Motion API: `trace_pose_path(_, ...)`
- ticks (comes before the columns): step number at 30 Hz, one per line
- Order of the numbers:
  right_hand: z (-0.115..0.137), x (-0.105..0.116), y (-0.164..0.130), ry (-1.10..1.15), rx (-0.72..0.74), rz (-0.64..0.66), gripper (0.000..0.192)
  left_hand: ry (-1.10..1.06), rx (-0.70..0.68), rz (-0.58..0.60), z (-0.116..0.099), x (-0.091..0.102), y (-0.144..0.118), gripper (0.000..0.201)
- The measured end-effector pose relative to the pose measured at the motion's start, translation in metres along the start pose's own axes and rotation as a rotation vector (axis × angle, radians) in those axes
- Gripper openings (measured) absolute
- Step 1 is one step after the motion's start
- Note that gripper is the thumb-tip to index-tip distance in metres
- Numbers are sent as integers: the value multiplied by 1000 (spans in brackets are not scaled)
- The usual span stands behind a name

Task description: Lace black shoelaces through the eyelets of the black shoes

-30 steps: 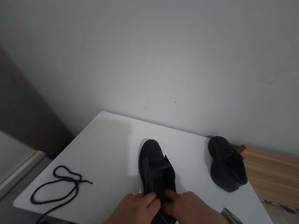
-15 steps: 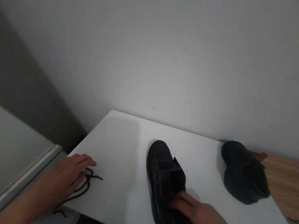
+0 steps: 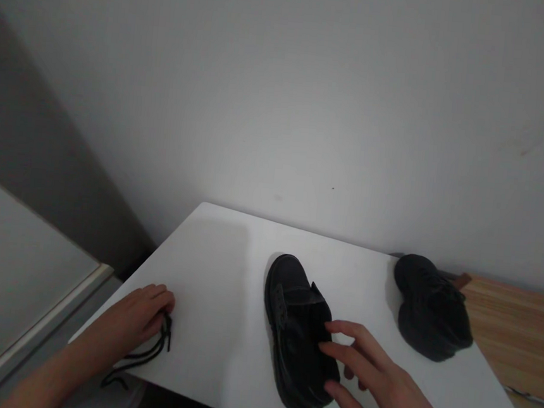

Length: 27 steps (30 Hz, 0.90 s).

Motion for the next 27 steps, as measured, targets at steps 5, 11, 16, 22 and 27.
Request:
trace_pose_path(5, 15, -9, -3, 148, 56, -136, 23, -201, -18, -151, -35, 31, 4, 12)
trace_pose_path(11, 57, -51, 18, 447, 44, -45, 62, -480, -254, -314, -134, 78, 3, 17)
trace_pose_path(16, 85, -78, 29, 934, -71, 144, 61, -663, -388, -325, -179, 93, -7, 22)
trace_pose_path(22, 58, -75, -12, 1264, -197, 257, 46, -1047, -29, -505, -153, 100, -9, 7)
trace_pose_path(27, 61, -89, 9, 1151, -63, 113, 77, -1441, -17, -416, -184, 93, -5, 25)
Point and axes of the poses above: each hand's wrist, its own y-axis towards the middle knuckle, its own x-axis out of the back of the hand, z = x × y, the point moved 4 cm from there along y, towards the middle knuckle, and after that the axes turned 5 degrees about y, right-handed, at the moved point
